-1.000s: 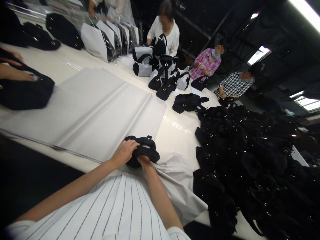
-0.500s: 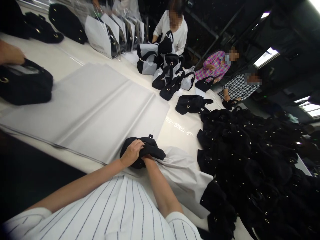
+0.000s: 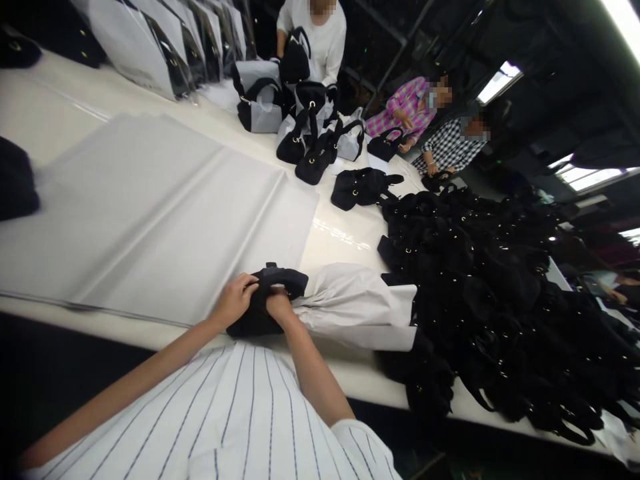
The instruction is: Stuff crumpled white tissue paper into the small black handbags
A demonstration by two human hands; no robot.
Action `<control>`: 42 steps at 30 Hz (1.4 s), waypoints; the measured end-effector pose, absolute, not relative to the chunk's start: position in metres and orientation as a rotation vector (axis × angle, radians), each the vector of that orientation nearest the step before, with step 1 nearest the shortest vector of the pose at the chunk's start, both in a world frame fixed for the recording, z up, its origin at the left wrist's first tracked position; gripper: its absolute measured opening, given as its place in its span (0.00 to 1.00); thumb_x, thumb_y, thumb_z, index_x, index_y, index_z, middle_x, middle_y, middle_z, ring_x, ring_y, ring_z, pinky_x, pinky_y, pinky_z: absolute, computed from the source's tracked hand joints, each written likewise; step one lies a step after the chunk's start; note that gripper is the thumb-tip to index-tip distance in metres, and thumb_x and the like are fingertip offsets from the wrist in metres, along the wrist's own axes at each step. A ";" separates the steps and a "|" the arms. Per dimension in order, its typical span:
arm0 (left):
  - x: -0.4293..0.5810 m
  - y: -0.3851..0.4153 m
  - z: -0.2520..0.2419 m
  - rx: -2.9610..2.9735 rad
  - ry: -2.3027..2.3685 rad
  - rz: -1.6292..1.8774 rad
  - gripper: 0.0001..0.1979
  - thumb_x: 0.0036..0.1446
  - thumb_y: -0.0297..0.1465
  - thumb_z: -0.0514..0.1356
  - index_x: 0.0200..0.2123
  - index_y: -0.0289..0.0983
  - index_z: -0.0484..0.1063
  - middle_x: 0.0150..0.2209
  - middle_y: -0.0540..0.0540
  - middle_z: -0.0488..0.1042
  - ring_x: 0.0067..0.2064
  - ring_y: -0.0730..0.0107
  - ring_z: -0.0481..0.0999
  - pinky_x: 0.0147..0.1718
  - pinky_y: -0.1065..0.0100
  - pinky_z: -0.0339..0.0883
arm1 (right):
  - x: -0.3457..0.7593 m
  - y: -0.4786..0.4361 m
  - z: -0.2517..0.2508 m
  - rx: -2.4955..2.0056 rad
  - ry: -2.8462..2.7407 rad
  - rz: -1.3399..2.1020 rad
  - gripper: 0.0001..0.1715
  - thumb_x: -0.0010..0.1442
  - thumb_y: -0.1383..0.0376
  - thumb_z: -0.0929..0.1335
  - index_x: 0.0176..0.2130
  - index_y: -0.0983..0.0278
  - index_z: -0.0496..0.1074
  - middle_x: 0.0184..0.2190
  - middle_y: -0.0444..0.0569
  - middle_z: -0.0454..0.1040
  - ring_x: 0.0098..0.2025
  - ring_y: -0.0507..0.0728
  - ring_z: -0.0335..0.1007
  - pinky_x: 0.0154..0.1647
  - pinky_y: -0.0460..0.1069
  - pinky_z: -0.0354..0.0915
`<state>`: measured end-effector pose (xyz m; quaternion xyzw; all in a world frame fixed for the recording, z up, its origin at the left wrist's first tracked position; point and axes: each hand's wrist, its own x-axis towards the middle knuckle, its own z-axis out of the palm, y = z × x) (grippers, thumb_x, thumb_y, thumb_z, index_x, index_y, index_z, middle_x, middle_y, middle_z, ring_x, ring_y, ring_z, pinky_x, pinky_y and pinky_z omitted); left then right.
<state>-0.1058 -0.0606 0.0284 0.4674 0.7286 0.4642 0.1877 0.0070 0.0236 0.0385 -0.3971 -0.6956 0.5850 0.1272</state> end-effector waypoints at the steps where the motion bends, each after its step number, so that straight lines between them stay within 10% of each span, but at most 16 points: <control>1: -0.104 -0.067 0.028 1.309 2.103 1.320 0.07 0.62 0.30 0.52 0.38 0.36 0.70 0.37 0.43 0.73 0.42 0.61 0.73 0.43 0.61 0.66 | 0.018 0.015 0.046 -1.163 -1.943 1.728 0.13 0.54 0.65 0.65 0.35 0.64 0.79 0.36 0.51 0.79 0.41 0.59 0.74 0.48 0.55 0.69; 11: -0.067 -0.056 0.046 1.340 2.311 1.271 0.11 0.64 0.34 0.50 0.37 0.37 0.69 0.37 0.41 0.72 0.42 0.58 0.72 0.44 0.59 0.67 | 0.160 -0.025 0.040 -1.672 -1.403 1.776 0.42 0.43 0.49 0.75 0.53 0.65 0.69 0.49 0.57 0.74 0.45 0.62 0.73 0.40 0.54 0.70; 14: -0.035 -0.059 0.050 1.428 2.039 1.199 0.11 0.63 0.37 0.52 0.38 0.37 0.70 0.37 0.43 0.73 0.40 0.61 0.74 0.43 0.60 0.69 | 0.156 -0.001 0.035 -1.458 -1.266 1.730 0.35 0.52 0.46 0.70 0.53 0.62 0.67 0.52 0.54 0.72 0.49 0.60 0.71 0.42 0.52 0.69; 22: 0.017 -0.059 0.054 1.042 1.044 0.684 0.17 0.55 0.35 0.55 0.46 0.33 0.71 0.46 0.38 0.76 0.37 0.63 0.80 0.37 0.62 0.74 | 0.140 0.077 0.052 -1.284 -1.552 1.760 0.18 0.47 0.55 0.74 0.29 0.67 0.73 0.19 0.42 0.69 0.24 0.52 0.63 0.26 0.47 0.61; 27: -0.025 -0.059 0.064 1.366 1.577 0.473 0.11 0.53 0.27 0.52 0.33 0.36 0.74 0.30 0.45 0.76 0.31 0.62 0.76 0.36 0.60 0.71 | 0.135 0.073 0.041 -1.184 -1.556 1.910 0.20 0.43 0.56 0.76 0.32 0.67 0.73 0.25 0.42 0.72 0.28 0.51 0.67 0.33 0.47 0.64; 31: -0.060 -0.060 0.052 1.563 2.195 0.723 0.21 0.52 0.34 0.58 0.49 0.35 0.69 0.45 0.38 0.72 0.49 0.50 0.72 0.48 0.51 0.67 | 0.136 0.067 0.048 -1.199 -1.598 1.906 0.22 0.43 0.58 0.76 0.36 0.67 0.74 0.29 0.44 0.75 0.33 0.54 0.71 0.38 0.48 0.66; 42: -0.044 -0.043 0.033 1.791 1.646 0.815 0.27 0.49 0.30 0.63 0.54 0.38 0.66 0.51 0.39 0.67 0.52 0.54 0.68 0.53 0.53 0.66 | 0.120 0.127 0.082 -0.895 -1.440 2.214 0.35 0.52 0.40 0.68 0.48 0.62 0.71 0.40 0.49 0.78 0.41 0.57 0.73 0.44 0.51 0.69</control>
